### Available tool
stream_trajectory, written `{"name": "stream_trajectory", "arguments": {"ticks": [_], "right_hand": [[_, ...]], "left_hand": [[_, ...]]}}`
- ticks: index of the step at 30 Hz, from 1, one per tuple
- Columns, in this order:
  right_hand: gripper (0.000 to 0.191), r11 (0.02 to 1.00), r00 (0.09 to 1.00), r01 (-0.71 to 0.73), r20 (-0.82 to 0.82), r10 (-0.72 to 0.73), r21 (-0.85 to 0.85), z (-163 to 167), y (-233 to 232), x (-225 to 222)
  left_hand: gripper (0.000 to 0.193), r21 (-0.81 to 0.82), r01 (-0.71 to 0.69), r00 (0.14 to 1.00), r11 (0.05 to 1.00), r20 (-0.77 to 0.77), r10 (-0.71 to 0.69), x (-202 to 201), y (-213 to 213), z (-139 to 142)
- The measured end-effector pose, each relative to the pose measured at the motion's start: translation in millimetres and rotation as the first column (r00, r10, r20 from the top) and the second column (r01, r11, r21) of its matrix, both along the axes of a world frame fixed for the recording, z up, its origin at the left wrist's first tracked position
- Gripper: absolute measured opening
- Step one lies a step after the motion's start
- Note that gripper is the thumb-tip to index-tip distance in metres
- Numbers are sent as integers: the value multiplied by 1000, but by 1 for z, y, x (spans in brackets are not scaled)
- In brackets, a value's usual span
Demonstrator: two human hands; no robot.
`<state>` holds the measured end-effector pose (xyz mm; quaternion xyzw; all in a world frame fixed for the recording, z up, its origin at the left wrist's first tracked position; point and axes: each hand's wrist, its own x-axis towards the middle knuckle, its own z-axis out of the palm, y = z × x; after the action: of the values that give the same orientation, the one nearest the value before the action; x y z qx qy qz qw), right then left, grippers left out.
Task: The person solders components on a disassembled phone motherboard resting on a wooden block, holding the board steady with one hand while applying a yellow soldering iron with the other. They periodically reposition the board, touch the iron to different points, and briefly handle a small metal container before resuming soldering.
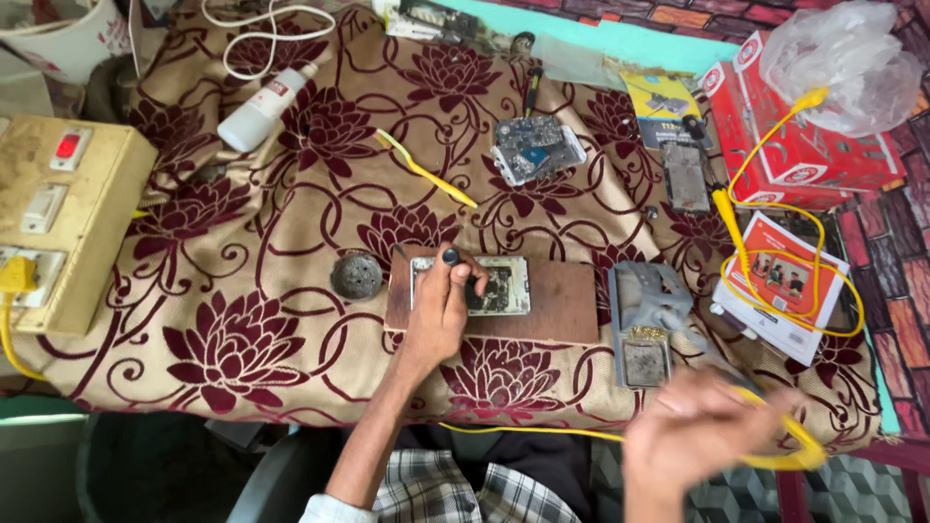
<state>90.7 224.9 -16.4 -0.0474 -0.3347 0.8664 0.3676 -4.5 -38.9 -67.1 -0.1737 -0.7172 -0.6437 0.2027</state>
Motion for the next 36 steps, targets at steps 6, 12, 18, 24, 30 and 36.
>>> {"name": "stream_trajectory", "arguments": {"ticks": [6, 12, 18, 24, 30, 36], "right_hand": [[24, 957, 986, 96, 109, -130, 275, -24, -8, -24], [19, 947, 971, 61, 199, -129, 316, -75, -43, -63], [16, 932, 966, 110, 182, -182, 346, -97, -45, -70], [15, 909, 952, 125, 209, -223, 398, -115, -37, -73], [15, 905, 933, 131, 259, -251, 404, -117, -37, -72], [15, 905, 949, 118, 223, -225, 408, -123, -33, -73]], "left_hand": [[35, 53, 16, 1000, 998, 4, -17, -1, 5, 7], [30, 67, 9, 994, 998, 107, -16, 0, 5, 3], [30, 44, 3, 995, 999, 97, -7, -4, 6, -6], [29, 50, 4, 988, 999, 152, -11, -6, 7, -13], [32, 59, 6, 997, 998, 75, -11, -4, 6, -9], [31, 66, 3, 998, 998, 66, -8, -4, 7, -5]]}}
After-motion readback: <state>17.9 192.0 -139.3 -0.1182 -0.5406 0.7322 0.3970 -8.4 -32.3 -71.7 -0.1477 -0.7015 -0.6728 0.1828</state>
